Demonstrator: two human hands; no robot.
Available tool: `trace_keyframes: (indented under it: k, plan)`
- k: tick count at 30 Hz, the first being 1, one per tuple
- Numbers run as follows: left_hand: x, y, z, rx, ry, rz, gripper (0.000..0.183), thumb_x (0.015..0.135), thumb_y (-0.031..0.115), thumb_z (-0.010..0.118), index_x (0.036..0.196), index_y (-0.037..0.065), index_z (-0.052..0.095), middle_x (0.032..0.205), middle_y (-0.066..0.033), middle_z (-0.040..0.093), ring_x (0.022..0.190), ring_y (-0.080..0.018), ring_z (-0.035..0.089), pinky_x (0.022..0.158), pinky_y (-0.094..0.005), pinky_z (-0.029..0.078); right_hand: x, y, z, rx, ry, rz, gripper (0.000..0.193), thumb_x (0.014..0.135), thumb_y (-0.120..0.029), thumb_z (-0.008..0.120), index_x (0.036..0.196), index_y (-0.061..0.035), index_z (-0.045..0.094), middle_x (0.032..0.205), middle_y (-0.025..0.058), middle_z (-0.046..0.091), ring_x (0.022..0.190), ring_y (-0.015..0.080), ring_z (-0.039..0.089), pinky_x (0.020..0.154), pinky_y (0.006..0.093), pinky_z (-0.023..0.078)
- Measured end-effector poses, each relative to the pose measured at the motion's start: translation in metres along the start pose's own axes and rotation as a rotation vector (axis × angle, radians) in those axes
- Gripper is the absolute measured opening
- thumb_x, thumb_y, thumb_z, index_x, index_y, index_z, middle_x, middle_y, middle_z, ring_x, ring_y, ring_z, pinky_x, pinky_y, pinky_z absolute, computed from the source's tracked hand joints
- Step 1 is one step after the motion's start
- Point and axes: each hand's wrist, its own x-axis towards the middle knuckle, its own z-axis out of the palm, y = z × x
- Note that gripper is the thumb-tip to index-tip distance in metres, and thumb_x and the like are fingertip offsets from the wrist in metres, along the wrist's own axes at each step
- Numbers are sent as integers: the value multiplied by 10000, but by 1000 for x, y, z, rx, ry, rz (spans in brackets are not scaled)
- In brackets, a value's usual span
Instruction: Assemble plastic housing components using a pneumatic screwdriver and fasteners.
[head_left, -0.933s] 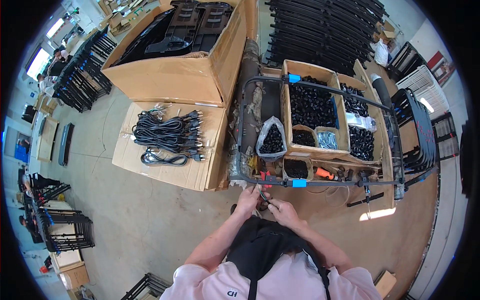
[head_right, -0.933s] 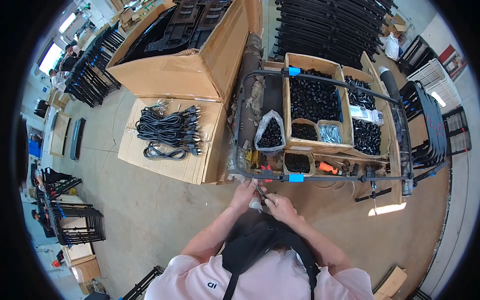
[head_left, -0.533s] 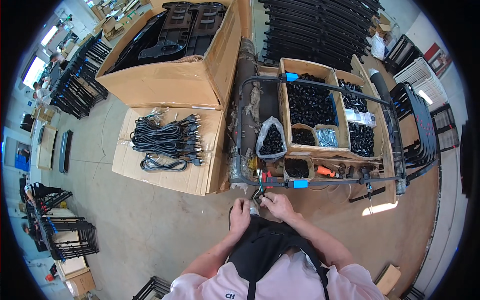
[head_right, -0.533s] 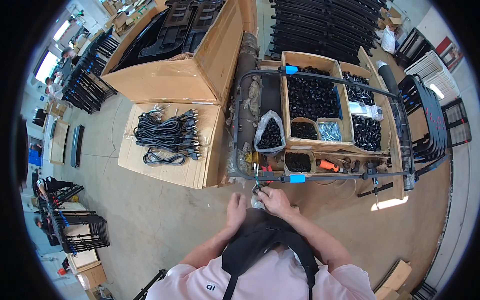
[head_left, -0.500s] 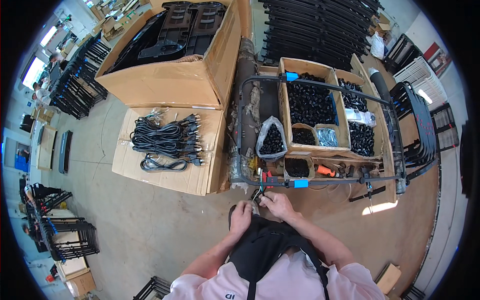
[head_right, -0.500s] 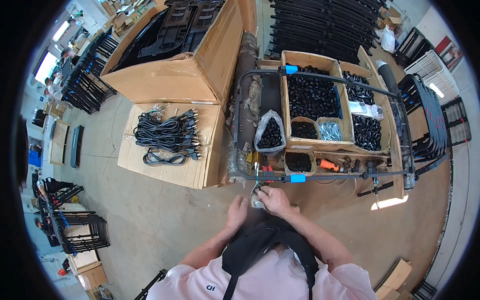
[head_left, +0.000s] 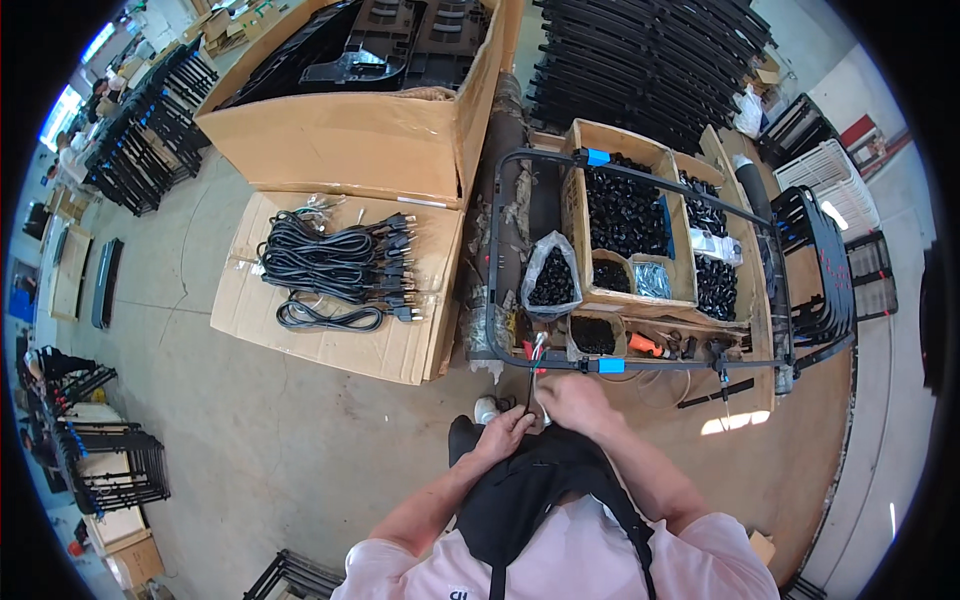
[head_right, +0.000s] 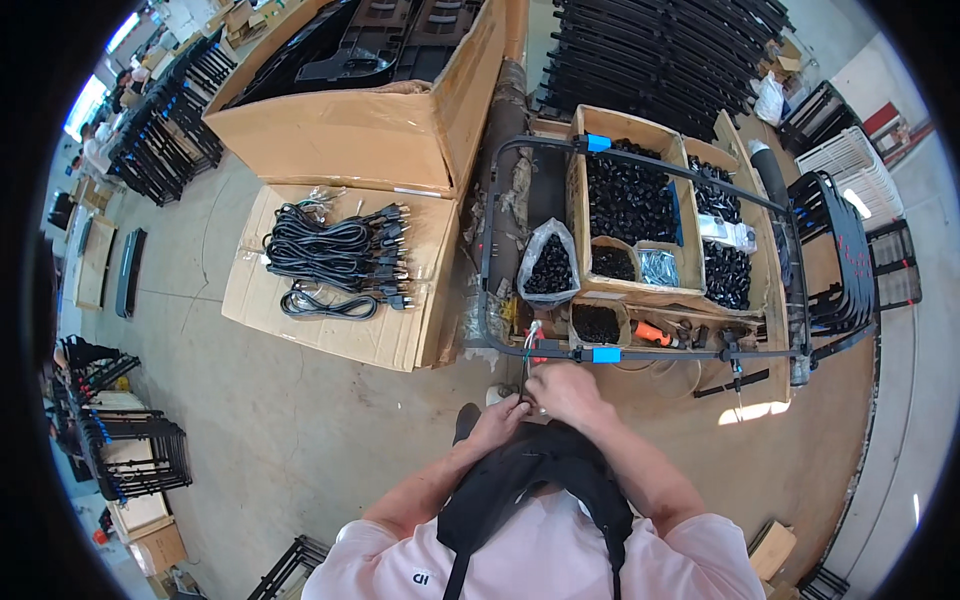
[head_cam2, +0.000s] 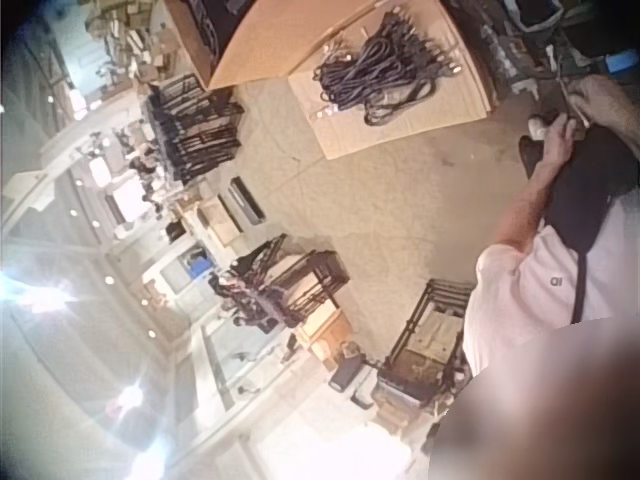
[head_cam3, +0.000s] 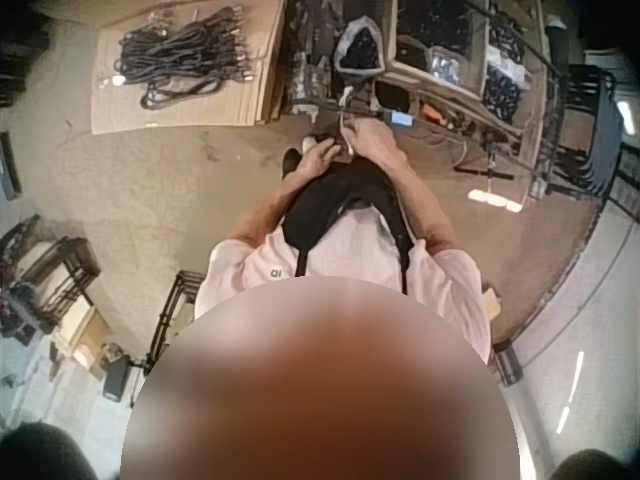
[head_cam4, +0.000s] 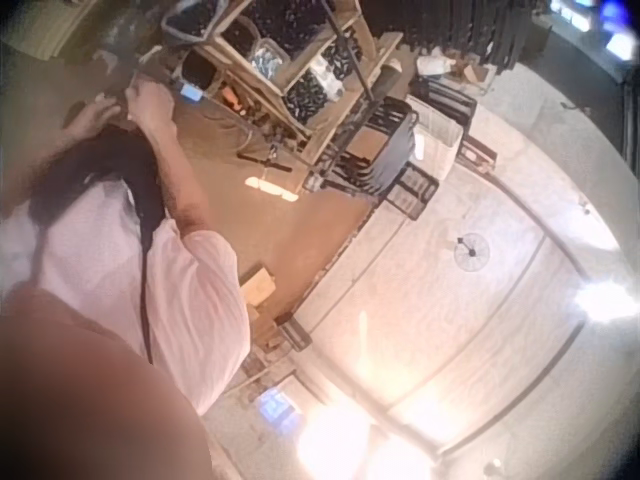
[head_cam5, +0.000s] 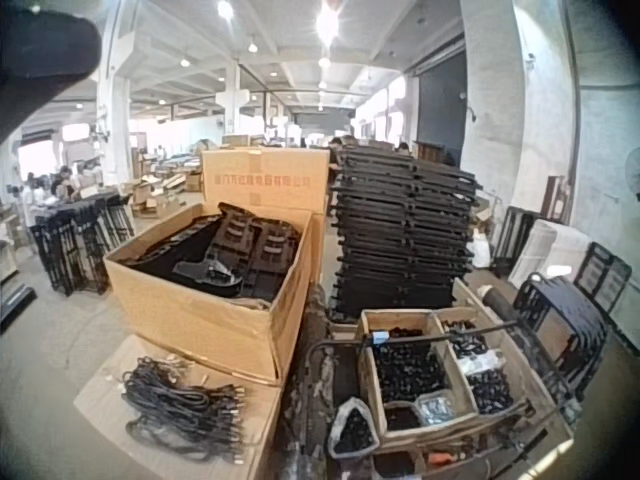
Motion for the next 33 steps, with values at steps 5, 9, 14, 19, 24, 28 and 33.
trace_keyframes:
  k: [5, 9, 14, 19, 24, 28, 33]
  plan:
    - [-6, 8, -3, -119, -19, -21, 258, 1103, 259, 546, 1171, 44, 669, 908, -117, 679, 856, -281, 664, 815, -370, 538, 43, 1, -59, -85, 123, 13, 456, 971, -478, 603, 1001, -68, 802, 972, 233, 752, 983, 415, 721, 856, 511, 564]
    - [-5, 4, -2, -165, -54, -93, 286, 1114, 270, 527, 1215, 44, 670, 966, -98, 685, 935, -216, 660, 867, -354, 525, 97, 8, -45, -81, -216, 84, 535, 944, -550, 650, 1009, -42, 806, 948, 231, 759, 957, 374, 733, 854, 466, 554]
    - [-8, -1, -1, -214, 21, -125, 320, 1126, 296, 503, 1246, 51, 672, 975, -80, 679, 956, -194, 653, 900, -346, 516, 125, 32, -22, 207, -376, -62, 556, 937, -537, 692, 1020, 2, 803, 891, 186, 749, 873, 259, 694, 839, 401, 528]
    - [-20, 5, -8, -385, 81, -215, 314, 1135, 310, 475, 1178, 51, 645, 920, -48, 651, 872, -140, 625, 841, -301, 511, 140, 55, -14, 879, 15, 197, 352, 1033, -348, 655, 921, -32, 763, 801, 38, 705, 658, 132, 592, 616, 303, 481]
    - [-22, 22, 0, -213, 146, -317, 293, 1128, 297, 480, 1143, 48, 634, 851, -33, 614, 786, -125, 584, 770, -305, 511, 159, 59, -26, 1191, 234, 146, 370, 1077, -370, 609, 1017, -29, 740, 802, 10, 652, 570, 88, 520, 478, 261, 409]
    - [-19, 43, 12, -144, 236, -363, 292, 1120, 291, 491, 1110, 47, 649, 807, -34, 592, 755, -131, 573, 745, -312, 511, 179, 45, -20, 911, 191, -15, 349, 1068, -325, 611, 981, -14, 745, 798, 29, 662, 559, 112, 557, 485, 293, 451]
    - [2, 72, 25, -143, 361, -419, 295, 1120, 281, 503, 1099, 30, 656, 786, -11, 573, 734, -122, 555, 719, -296, 499, 218, 35, -47, 984, 75, -26, 336, 1053, -306, 624, 959, -8, 746, 728, 31, 636, 532, 123, 578, 504, 301, 476]
